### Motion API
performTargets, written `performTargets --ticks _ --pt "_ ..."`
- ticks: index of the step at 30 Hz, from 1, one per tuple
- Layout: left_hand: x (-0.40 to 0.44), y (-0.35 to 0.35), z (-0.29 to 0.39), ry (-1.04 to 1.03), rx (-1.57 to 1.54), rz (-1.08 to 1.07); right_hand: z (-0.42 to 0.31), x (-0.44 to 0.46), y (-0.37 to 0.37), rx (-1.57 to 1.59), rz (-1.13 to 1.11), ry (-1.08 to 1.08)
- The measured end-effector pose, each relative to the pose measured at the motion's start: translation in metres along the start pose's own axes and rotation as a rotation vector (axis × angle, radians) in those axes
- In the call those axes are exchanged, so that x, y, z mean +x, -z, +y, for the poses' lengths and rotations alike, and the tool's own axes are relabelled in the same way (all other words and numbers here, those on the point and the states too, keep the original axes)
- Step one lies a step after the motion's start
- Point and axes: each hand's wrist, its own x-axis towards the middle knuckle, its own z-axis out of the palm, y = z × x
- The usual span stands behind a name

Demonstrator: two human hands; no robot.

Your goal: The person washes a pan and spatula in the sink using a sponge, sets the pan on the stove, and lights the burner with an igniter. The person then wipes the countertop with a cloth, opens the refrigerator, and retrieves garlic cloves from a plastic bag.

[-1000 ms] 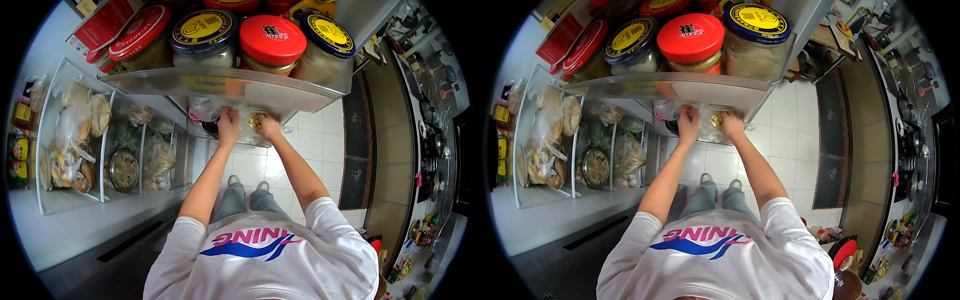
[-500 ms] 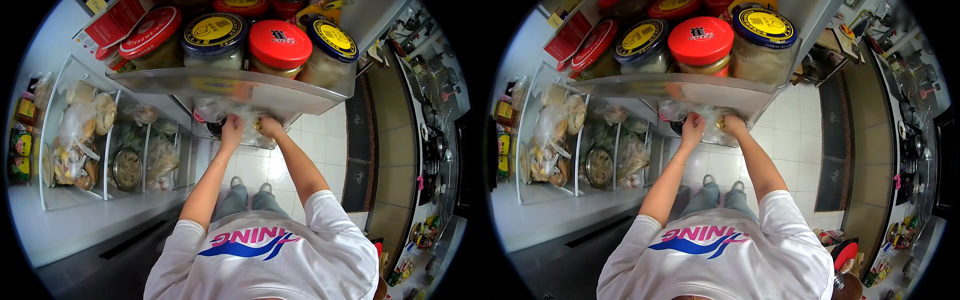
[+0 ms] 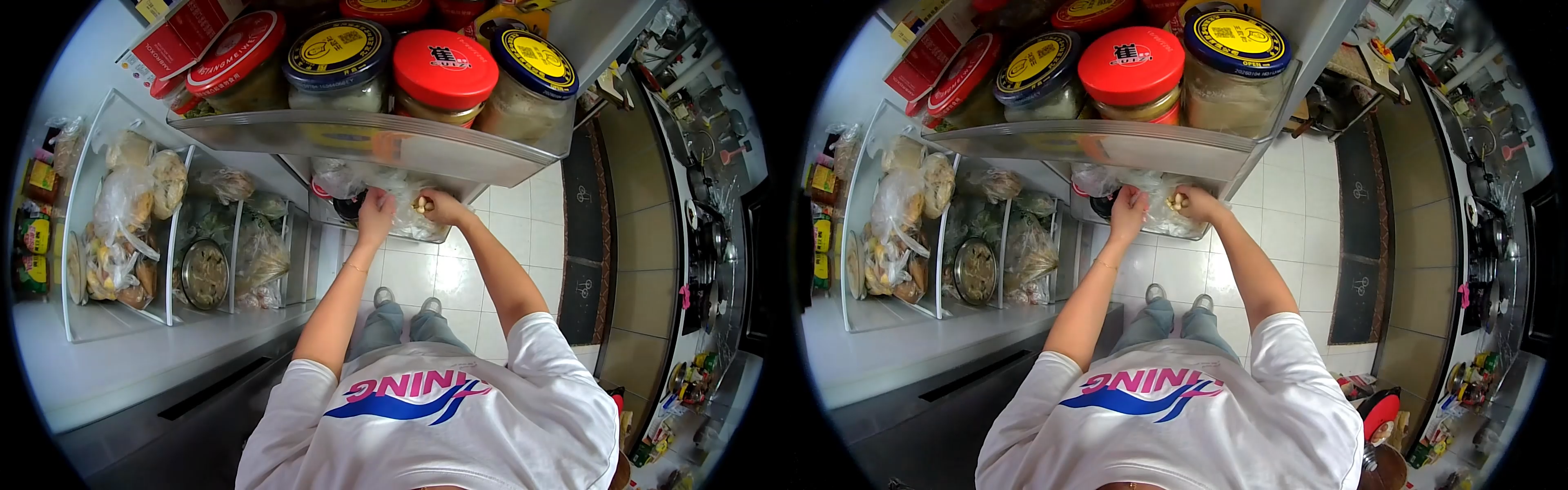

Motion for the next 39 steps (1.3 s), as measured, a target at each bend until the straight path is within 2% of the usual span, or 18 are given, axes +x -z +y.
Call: performTargets --ticks 2,6,8,11,12,13,14,15,17,20,23,25,29,34,35,39 --pt "-0.001 0.0 0.001 -0.005 0.022 -0.008 -0.005 -0.004 0.005 0.204 0.04 -0.091" --pt "-0.003 0.001 0.003 0.016 0.024 0.008 -0.001 -0.003 0.007 0.36 0.023 -0.131" --pt "-0.002 0.0 0.0 0.011 0.027 0.009 -0.003 -0.004 0.01 0.639 0.062 -0.154" --pt "-0.002 -0.003 0.0 0.03 -0.008 -0.013 -0.024 -0.008 0.023 0.695 0.073 -0.198" --pt "-0.002 -0.004 0.002 0.096 -0.057 -0.05 -0.023 -0.007 0.022 0.695 0.073 -0.198" --pt "-0.002 -0.006 0.005 0.161 -0.105 -0.087 -0.022 -0.006 0.022 0.847 0.054 -0.257" --pt "-0.002 -0.007 0.006 0.161 -0.105 -0.087 -0.021 -0.004 0.021 1.0 0.034 -0.315" --pt "-0.002 -0.009 0.004 0.142 -0.105 -0.082 -0.025 -0.006 0.023 1.0 0.034 -0.314" --pt "-0.002 -0.012 0.001 0.123 -0.105 -0.077 -0.034 -0.01 0.025 1.29 0.005 -0.368" --pt "-0.004 -0.013 0.004 0.129 -0.068 -0.066 -0.033 -0.01 0.024 1.413 -0.013 -0.426" --pt "-0.003 -0.015 -0.004 0.139 -0.061 -0.08 -0.016 -0.006 0.012 1.413 -0.048 -0.467" --pt "-0.004 -0.016 -0.004 0.196 -0.2 -0.147 -0.019 -0.006 0.013 1.421 -0.044 -0.499" --pt "-0.002 -0.016 -0.008 0.192 -0.188 -0.211 -0.021 -0.004 0.013 1.505 -0.047 -0.542" --pt "-0.006 -0.017 -0.003 0.228 -0.293 -0.023 -0.026 -0.004 0.01 1.476 0.046 -0.519" --pt "-0.007 -0.016 -0.002 0.23 -0.293 -0.025 -0.029 -0.005 0.011 1.449 0.104 -0.516" --pt "-0.001 -0.014 -0.015 0.262 -0.383 -0.025 -0.034 -0.009 0.015 1.536 0.105 -0.523"
